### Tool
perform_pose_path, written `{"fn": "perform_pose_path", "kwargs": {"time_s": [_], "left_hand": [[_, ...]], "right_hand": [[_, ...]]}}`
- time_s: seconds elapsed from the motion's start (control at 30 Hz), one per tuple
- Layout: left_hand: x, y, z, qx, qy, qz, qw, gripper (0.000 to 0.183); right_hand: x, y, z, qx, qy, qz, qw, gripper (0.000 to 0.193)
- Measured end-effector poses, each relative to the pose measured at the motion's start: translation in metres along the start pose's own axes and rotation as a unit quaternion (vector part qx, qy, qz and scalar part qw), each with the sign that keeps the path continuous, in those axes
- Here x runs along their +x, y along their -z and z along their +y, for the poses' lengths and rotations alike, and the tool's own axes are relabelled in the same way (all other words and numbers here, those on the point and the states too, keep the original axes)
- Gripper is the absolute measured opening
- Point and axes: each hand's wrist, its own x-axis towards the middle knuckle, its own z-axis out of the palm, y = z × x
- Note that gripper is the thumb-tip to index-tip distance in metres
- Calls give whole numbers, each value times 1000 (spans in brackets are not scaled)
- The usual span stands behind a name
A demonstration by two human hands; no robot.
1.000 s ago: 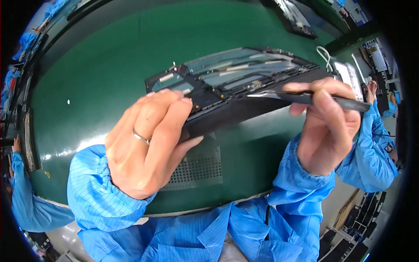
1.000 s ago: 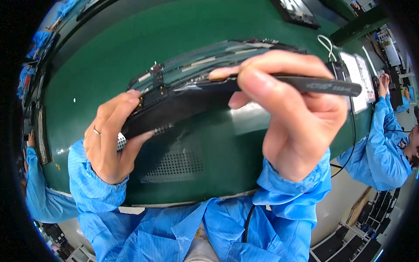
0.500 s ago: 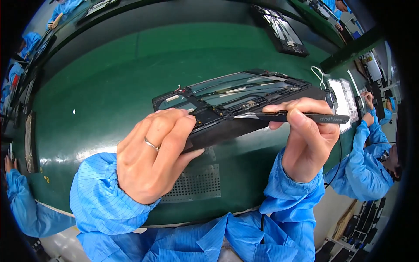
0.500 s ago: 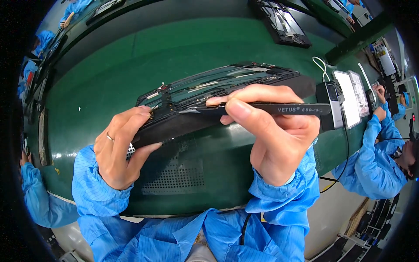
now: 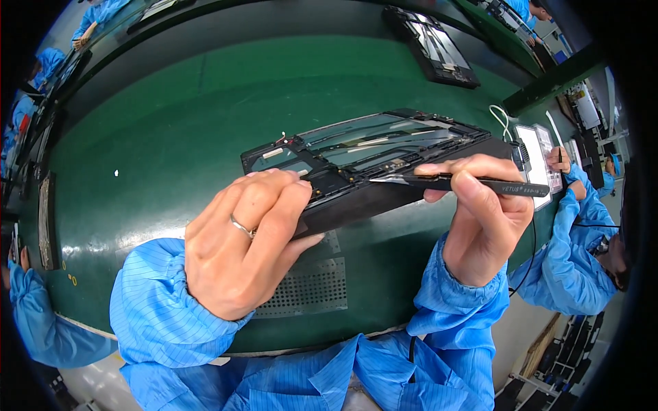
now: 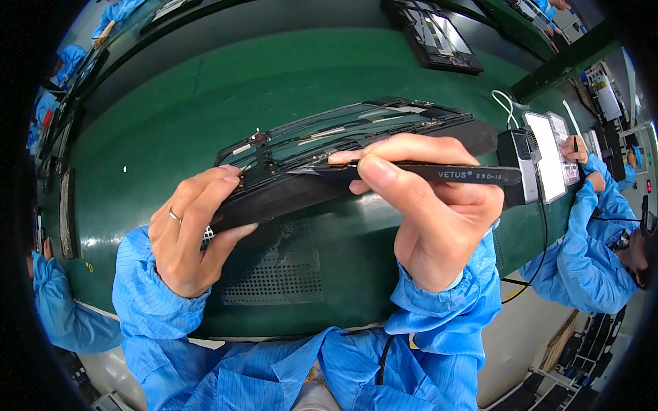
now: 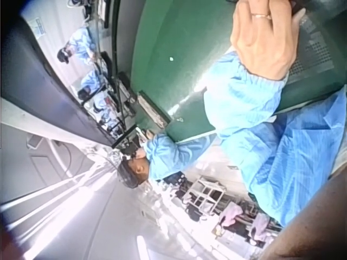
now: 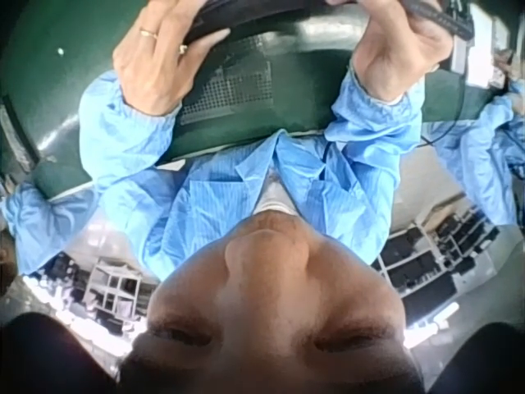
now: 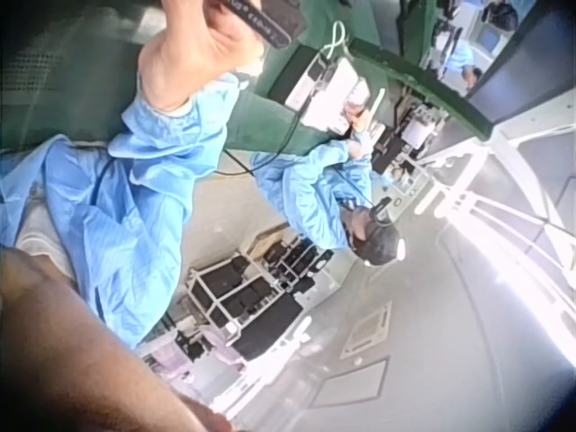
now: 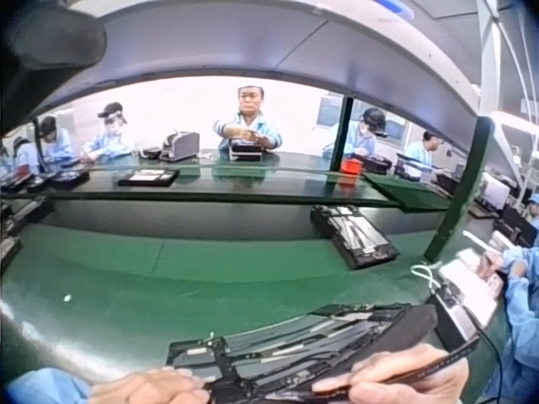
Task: The person assembles or repairs circuitry within a laptop frame on a conveyor belt using tweezers.
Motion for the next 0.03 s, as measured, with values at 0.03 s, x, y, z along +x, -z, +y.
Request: {"fn": "perform_pose_path", "kwargs": {"time_s": [0.03], "left_hand": [[0,0,0,2,0,0,1000,51]], "right_hand": [[0,0,0,3,4,-2,1000,15]]}}
